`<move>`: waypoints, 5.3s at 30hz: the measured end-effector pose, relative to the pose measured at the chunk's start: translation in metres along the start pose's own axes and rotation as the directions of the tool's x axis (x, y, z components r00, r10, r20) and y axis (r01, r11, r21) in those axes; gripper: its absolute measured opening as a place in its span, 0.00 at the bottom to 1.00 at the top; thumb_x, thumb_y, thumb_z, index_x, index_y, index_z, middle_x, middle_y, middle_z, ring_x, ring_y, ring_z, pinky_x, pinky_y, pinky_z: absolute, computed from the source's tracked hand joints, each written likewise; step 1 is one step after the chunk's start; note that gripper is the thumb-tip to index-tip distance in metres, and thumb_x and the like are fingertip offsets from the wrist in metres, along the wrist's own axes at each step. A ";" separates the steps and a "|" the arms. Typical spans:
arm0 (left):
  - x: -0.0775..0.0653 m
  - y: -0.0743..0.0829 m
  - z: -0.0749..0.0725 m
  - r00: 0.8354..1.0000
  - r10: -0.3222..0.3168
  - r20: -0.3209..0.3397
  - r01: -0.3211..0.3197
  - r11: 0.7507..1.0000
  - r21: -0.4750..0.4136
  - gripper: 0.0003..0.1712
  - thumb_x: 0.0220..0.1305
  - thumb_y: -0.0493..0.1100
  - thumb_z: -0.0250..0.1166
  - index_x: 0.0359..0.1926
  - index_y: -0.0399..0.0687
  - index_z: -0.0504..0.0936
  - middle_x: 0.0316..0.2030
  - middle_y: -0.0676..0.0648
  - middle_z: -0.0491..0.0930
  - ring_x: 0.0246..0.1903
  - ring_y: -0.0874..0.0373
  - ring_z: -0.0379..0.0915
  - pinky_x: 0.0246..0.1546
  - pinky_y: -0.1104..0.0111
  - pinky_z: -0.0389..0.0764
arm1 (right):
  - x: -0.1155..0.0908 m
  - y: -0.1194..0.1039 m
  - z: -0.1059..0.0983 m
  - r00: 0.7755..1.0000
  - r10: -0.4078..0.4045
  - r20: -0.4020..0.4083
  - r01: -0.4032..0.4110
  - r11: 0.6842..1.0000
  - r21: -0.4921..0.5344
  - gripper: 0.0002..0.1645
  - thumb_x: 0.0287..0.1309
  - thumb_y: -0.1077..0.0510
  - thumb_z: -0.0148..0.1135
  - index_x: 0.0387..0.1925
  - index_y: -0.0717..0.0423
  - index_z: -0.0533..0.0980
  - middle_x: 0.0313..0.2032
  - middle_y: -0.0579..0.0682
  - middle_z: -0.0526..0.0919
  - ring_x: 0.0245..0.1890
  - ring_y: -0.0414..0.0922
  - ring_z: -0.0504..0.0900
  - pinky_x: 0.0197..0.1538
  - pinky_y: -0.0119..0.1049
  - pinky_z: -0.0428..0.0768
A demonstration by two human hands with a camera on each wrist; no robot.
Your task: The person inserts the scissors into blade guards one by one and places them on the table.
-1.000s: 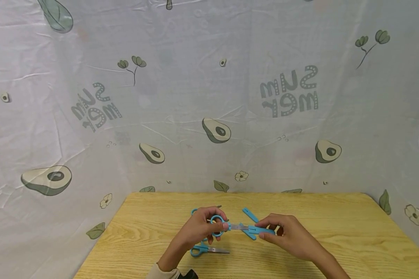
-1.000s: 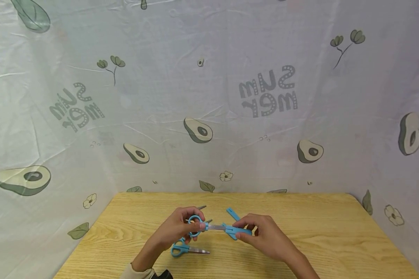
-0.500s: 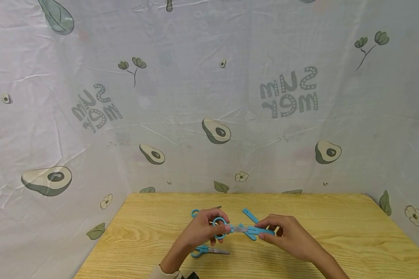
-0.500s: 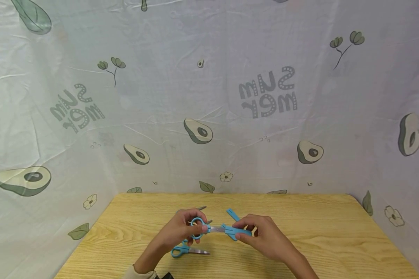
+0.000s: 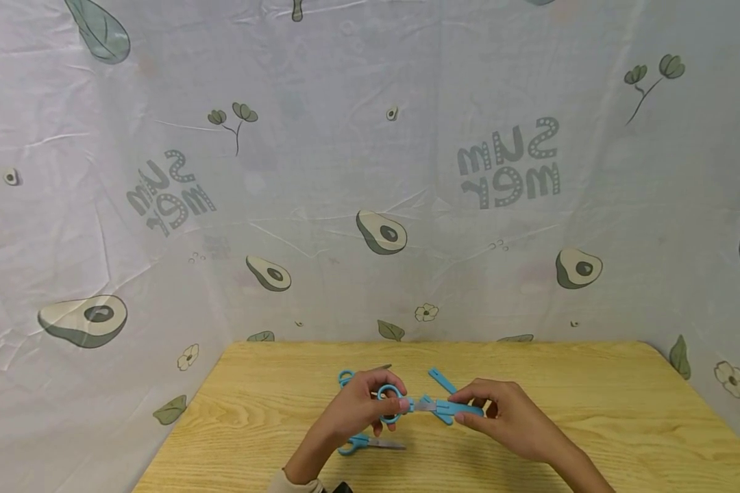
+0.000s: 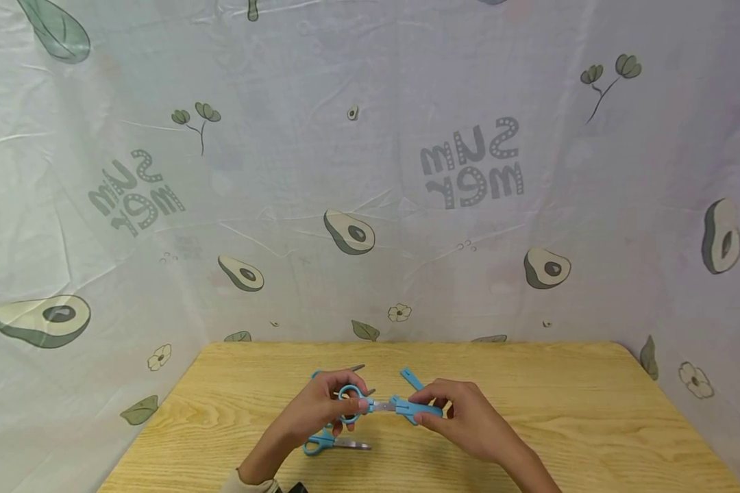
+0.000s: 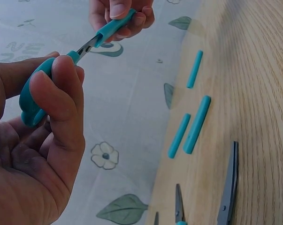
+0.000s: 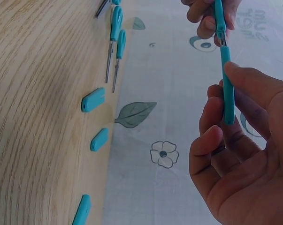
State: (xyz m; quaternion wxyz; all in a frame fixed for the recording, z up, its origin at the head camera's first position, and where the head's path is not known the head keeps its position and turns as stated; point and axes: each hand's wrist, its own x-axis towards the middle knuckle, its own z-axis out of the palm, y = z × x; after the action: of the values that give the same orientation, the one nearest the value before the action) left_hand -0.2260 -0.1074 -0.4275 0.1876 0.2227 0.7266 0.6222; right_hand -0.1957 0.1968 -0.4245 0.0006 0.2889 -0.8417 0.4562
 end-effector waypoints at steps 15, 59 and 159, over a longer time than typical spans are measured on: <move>-0.001 0.001 0.003 1.000 0.001 0.004 -0.001 1.000 -0.002 0.11 0.74 0.42 0.71 0.50 0.41 0.84 0.29 0.53 0.82 0.22 0.63 0.81 0.19 0.73 0.78 | 0.003 -0.003 0.008 1.000 -0.006 -0.004 0.006 1.000 0.014 0.11 0.70 0.51 0.72 0.51 0.46 0.88 0.41 0.42 0.89 0.36 0.32 0.82 0.33 0.33 0.83; -0.002 -0.001 0.006 0.999 -0.036 0.000 0.036 0.999 -0.039 0.13 0.74 0.42 0.71 0.53 0.40 0.83 0.30 0.53 0.81 0.23 0.64 0.79 0.19 0.75 0.77 | 0.002 -0.003 0.019 0.999 -0.014 -0.038 0.013 1.000 -0.021 0.14 0.71 0.48 0.71 0.53 0.46 0.87 0.41 0.40 0.89 0.35 0.30 0.79 0.33 0.31 0.81; 0.002 -0.004 0.016 0.997 0.016 -0.075 -0.023 0.995 -0.092 0.17 0.71 0.34 0.72 0.58 0.37 0.82 0.28 0.56 0.86 0.24 0.63 0.81 0.18 0.76 0.73 | 0.005 -0.001 0.025 0.981 0.074 -0.180 -0.066 0.997 0.050 0.10 0.62 0.53 0.79 0.44 0.47 0.91 0.38 0.43 0.91 0.32 0.34 0.80 0.33 0.32 0.82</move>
State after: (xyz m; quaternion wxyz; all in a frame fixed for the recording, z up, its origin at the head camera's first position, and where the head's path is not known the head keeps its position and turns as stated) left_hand -0.2187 -0.0936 -0.4340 0.1646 0.1974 0.7013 0.6650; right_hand -0.1933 0.1748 -0.4369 0.0550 0.2165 -0.8376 0.4986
